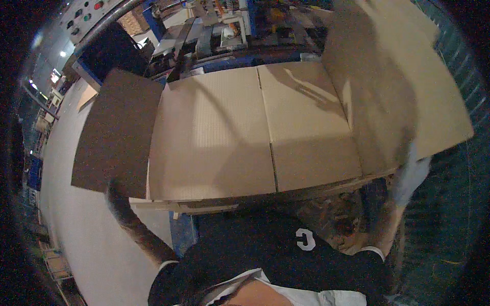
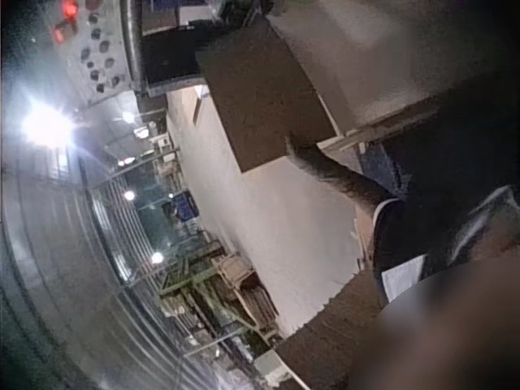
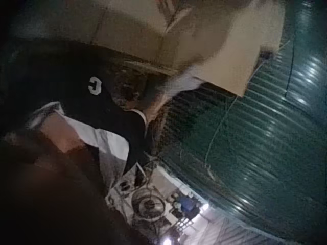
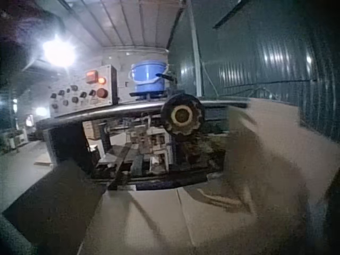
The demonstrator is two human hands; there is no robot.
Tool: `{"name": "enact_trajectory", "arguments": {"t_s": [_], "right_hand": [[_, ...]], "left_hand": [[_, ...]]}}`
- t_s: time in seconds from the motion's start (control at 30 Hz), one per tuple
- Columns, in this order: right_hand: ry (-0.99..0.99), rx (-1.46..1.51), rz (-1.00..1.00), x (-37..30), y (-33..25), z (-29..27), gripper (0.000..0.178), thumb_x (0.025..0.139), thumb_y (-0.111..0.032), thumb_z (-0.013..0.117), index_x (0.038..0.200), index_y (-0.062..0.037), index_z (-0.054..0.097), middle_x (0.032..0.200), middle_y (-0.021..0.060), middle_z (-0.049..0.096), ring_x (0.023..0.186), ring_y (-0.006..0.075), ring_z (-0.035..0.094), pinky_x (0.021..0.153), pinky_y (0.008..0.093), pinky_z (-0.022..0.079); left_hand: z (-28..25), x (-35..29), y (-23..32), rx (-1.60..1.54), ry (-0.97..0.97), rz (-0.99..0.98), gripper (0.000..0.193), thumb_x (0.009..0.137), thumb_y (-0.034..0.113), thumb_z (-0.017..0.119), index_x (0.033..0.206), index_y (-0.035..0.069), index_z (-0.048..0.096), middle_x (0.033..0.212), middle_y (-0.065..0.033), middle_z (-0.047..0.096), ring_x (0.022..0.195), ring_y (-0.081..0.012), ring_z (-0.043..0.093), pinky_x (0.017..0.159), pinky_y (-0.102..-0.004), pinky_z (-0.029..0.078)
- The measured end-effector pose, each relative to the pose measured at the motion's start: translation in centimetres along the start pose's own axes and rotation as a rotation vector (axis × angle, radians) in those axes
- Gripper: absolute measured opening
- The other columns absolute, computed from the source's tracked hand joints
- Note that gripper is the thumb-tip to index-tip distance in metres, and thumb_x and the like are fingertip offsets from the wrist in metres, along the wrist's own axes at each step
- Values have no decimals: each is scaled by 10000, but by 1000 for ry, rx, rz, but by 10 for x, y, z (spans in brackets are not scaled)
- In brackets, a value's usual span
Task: The person repeatedly picks up flat cardboard sheets from a machine output and stacks them by hand. The person aligns each sheet and places it onto a growing pile on the machine platform.
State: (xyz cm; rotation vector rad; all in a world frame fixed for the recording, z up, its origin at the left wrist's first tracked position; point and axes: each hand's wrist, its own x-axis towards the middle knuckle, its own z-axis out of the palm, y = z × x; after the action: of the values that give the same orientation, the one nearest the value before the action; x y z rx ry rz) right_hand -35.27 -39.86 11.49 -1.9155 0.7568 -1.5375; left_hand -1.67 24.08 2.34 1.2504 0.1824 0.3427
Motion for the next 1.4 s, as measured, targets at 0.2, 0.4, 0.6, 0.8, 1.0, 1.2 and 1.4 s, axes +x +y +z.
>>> {"name": "enact_trajectory", "arguments": {"t_s": [0.2, 0.4, 0.6, 0.8, 1.0, 1.2, 1.4], "right_hand": [[-107, -466, -604, -116, 38, 33, 317, 866, -204, 672, 1108, -9, 609, 1011, 213, 630, 920, 386, 595, 797, 462, 494], [-523, -758, -497, -98, -20, 16, 301, 809, -152, 689, 1095, -86, 626, 1075, 162, 646, 994, 361, 616, 834, 459, 512], [-1117, -208, -849, -95, -36, 72, 360, 723, -133, 685, 1080, -112, 646, 1187, 87, 636, 1154, 288, 581, 976, 457, 454], [-1252, -168, -962, -83, -16, 102, 404, 719, -183, 686, 1111, -99, 630, 1259, 101, 590, 1209, 310, 528, 1025, 483, 410], [-1292, -436, -829, -42, 16, 112, 637, 742, -455, 688, 1242, -87, 548, 1348, 149, 496, 1276, 364, 426, 1069, 493, 333], [-1129, -460, -774, 10, 60, 160, 833, 655, -600, 703, 1267, -60, 537, 1322, 168, 513, 1252, 362, 448, 1039, 470, 356], [-1003, -445, -715, 46, 70, 234, 758, 720, -625, 641, 1229, -68, 570, 1267, 143, 560, 1193, 318, 504, 1016, 438, 383]], "left_hand": [[87, -108, -31, 769, -477, 542, 390, 899, 14, 519, 1285, -39, 535, 1314, -154, 553, 1202, -220, 527, 999, -372, 428], [100, -114, -4, 531, -383, 389, 403, 893, -66, 527, 1294, -29, 524, 1355, -149, 520, 1203, -242, 532, 1037, -373, 414], [132, -131, -9, 959, -857, 737, 480, 800, -26, 544, 1272, 62, 557, 1337, -192, 517, 1233, -372, 495, 1070, -473, 365], [162, -122, -27, 1333, -1239, 942, 495, 811, 134, 526, 1306, 140, 517, 1377, -159, 478, 1270, -376, 447, 1092, -522, 307], [163, -96, -33, 1300, -1208, 1037, 475, 825, 134, 504, 1299, 155, 519, 1380, -144, 476, 1263, -368, 455, 1082, -537, 312], [206, -48, -49, 1163, -1110, 1200, 564, 746, 142, 628, 1297, 132, 512, 1338, -150, 498, 1241, -366, 470, 1072, -537, 326], [285, 9, -81, 980, -864, 1367, 593, 718, 148, 703, 1278, 95, 513, 1271, -168, 531, 1201, -365, 491, 1048, -522, 362]]}}
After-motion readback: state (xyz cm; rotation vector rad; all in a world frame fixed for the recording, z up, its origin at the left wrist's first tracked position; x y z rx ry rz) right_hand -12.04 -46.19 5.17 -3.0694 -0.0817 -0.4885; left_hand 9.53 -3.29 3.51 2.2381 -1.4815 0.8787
